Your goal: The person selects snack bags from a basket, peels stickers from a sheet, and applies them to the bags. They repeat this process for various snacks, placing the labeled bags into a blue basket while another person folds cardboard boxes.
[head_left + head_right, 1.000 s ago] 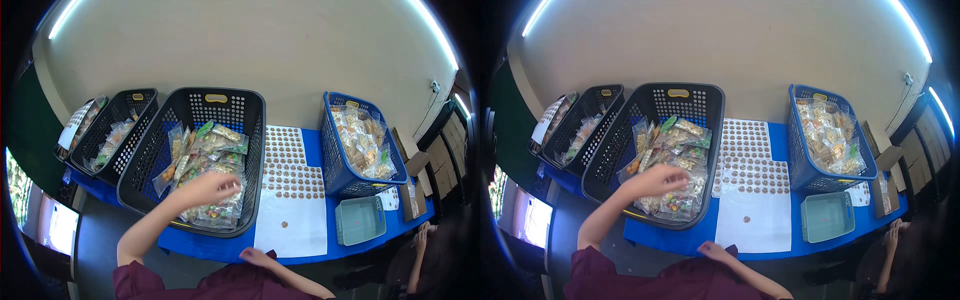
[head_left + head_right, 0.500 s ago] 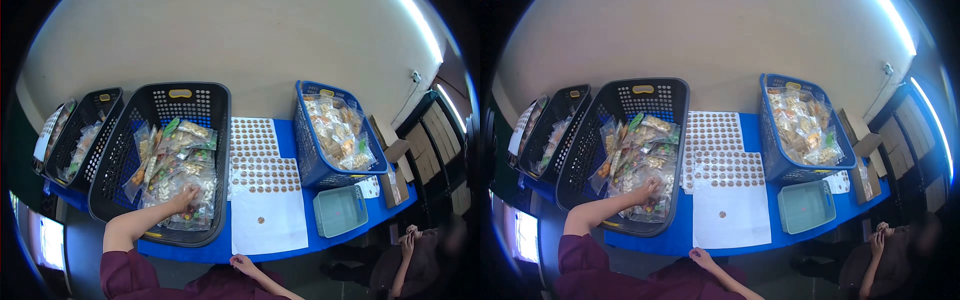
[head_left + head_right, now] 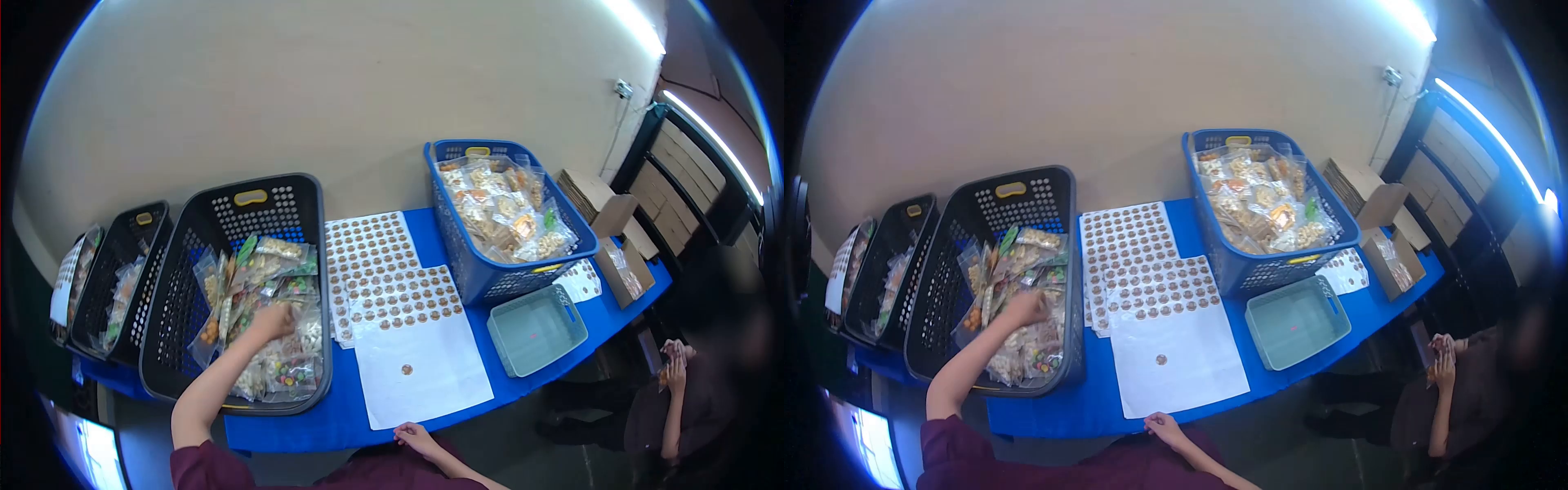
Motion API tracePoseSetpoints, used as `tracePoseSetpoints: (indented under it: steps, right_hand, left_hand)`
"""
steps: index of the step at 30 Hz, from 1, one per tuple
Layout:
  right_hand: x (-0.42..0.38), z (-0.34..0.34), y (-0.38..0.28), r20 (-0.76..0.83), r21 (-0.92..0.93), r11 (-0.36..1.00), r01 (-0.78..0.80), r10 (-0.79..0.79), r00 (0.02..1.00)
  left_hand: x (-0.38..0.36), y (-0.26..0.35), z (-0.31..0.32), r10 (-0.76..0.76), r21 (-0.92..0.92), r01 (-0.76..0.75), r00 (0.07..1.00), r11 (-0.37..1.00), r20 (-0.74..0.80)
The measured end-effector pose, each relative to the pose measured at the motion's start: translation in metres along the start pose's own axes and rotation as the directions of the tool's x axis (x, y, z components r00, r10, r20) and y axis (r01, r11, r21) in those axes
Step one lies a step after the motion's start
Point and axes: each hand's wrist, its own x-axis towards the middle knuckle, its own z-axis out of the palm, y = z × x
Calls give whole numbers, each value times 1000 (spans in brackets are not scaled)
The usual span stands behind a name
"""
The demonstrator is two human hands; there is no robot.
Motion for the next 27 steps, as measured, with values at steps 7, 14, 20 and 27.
tracePoseSetpoints:
  steps: [7,14,20,27]
  right_hand:
    - [-7,-25,-95,46,161,985,62,-70,997]
    - [-22,-56,-207,236,489,832,262,-415,879]
    - [7,-98,-139,118,263,965,23,-55,991]
    - [25,-99,-155,347,11,992,129,-125,929]
  left_hand:
    - [-63,137,-140,-269,-656,-445,663,609,-699]
    - [-79,271,14,163,-597,-511,826,618,-539]
    - [-86,294,76,33,-992,-109,994,57,-107]
    - [-56,260,129,-71,-993,106,991,-53,109]
